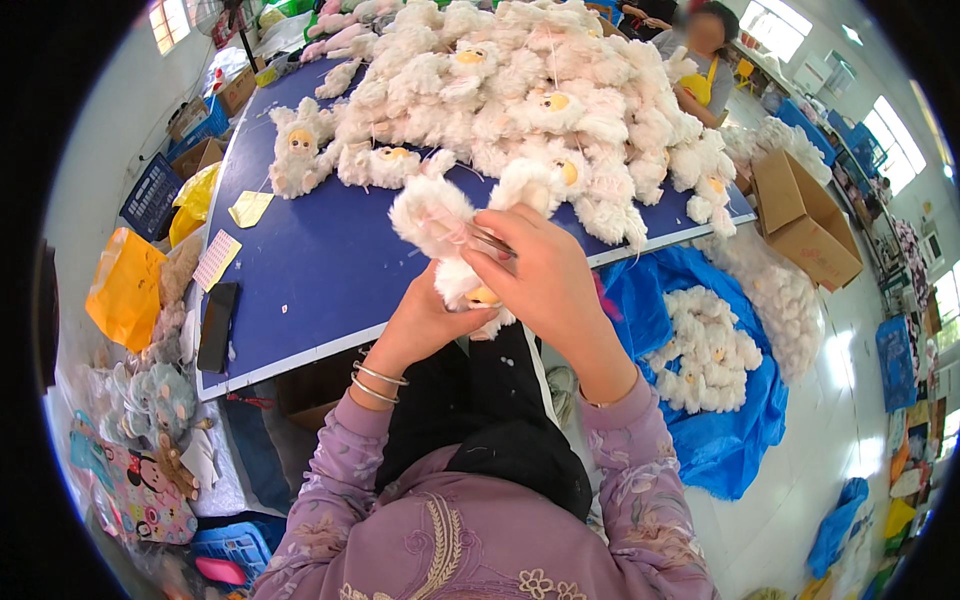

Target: The person trims the fur of small white stuffed toys using scissors. They pick up each toy, cut stray threads and uneven fur, then place the finished toy aside on the table.

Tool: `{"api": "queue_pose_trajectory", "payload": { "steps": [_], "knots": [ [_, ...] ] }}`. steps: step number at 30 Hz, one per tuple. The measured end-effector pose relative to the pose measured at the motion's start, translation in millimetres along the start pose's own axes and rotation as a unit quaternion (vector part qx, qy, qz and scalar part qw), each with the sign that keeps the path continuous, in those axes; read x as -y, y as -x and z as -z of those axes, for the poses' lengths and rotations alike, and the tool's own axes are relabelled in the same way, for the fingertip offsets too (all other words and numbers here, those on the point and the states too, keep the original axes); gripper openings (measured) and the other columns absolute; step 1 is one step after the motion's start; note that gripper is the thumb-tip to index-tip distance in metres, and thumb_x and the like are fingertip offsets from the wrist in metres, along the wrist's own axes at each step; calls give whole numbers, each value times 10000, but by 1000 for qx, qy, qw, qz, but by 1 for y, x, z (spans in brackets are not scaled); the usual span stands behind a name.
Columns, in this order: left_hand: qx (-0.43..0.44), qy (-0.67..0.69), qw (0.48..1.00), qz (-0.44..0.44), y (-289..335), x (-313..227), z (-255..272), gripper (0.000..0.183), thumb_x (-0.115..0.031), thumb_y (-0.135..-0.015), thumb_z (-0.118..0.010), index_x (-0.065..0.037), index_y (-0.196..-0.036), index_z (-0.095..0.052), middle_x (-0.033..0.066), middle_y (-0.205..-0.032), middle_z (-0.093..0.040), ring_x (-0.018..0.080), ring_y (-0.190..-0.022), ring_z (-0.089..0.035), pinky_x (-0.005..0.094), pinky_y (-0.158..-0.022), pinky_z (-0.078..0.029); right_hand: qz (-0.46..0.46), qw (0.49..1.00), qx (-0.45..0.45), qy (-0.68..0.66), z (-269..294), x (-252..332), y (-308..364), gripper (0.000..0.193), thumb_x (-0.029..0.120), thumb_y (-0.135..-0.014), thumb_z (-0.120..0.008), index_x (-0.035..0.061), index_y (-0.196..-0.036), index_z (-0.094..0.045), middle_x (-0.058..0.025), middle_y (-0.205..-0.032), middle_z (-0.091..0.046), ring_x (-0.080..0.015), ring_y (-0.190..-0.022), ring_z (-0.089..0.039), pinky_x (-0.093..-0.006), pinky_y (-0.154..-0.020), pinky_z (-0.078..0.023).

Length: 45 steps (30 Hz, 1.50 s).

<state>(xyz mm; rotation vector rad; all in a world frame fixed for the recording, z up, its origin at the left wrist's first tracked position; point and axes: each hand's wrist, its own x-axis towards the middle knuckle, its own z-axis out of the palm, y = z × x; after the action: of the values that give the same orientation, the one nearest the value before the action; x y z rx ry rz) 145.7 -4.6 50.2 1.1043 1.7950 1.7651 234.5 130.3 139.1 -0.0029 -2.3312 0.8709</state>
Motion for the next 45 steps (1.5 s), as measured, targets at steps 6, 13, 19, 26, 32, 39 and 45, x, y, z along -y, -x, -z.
{"api": "queue_pose_trajectory", "payload": {
  "steps": [6,13,19,26,32,39,45],
  "knots": [
    [18,-89,996,20,-1,-7,10,607,-187,-743,-779,11,-1235,-485,167,-1033,-651,264,-946,-655,338,-832,-501,-20,998,54,38,-5,-15,-8,161,141,-826,-653,-4,-894,-655,-141,-820,-625,-338,-721,-608,-379,-623,-468],
    [-103,132,985,-33,-14,-1,21,408,-158,-824,-711,-4,-1161,-541,79,-1019,-634,115,-896,-609,289,-768,-494,-74,993,90,-17,-19,-18,-11,143,102,-861,-643,-35,-903,-640,-97,-716,-622,-123,-636,-561,-263,-589,-426],
    [-150,144,977,48,-25,-15,36,162,-174,-889,-638,-18,-900,-681,-15,-772,-651,46,-669,-577,218,-559,-448,-142,973,93,-154,-27,-25,-17,143,98,-885,-637,-40,-921,-646,-9,-734,-625,-53,-672,-509,-234,-603,-419],
    [-171,222,959,37,-26,-21,34,148,-167,-880,-642,-21,-873,-671,-2,-753,-642,57,-634,-571,235,-523,-455,-156,974,50,-159,-37,-23,-22,131,88,-865,-625,-29,-913,-657,0,-696,-604,-35,-641,-506,-201,-575,-398],
    [-179,235,954,53,-28,-15,41,164,-180,-864,-641,-23,-907,-662,-2,-800,-648,73,-659,-589,243,-536,-472,-260,887,47,-379,-25,-27,-28,110,73,-837,-612,-26,-856,-655,43,-632,-512,-18,-531,-398,-199,-486,-306],
    [-205,302,928,68,-30,-14,42,151,-171,-845,-648,-37,-912,-663,6,-826,-651,85,-699,-604,253,-559,-480,-194,953,20,-231,-2,-13,-29,243,184,-974,-474,-5,-944,-623,-8,-701,-522,-75,-531,-396,-236,-487,-318],
    [-177,343,919,77,-31,-16,39,164,-181,-861,-651,-25,-911,-665,26,-824,-661,98,-683,-610,248,-541,-471,-9,986,159,42,2,-9,-29,264,243,-950,-526,-17,-910,-551,-175,-754,-550,-381,-716,-543,-432,-623,-416]
  ]
}}
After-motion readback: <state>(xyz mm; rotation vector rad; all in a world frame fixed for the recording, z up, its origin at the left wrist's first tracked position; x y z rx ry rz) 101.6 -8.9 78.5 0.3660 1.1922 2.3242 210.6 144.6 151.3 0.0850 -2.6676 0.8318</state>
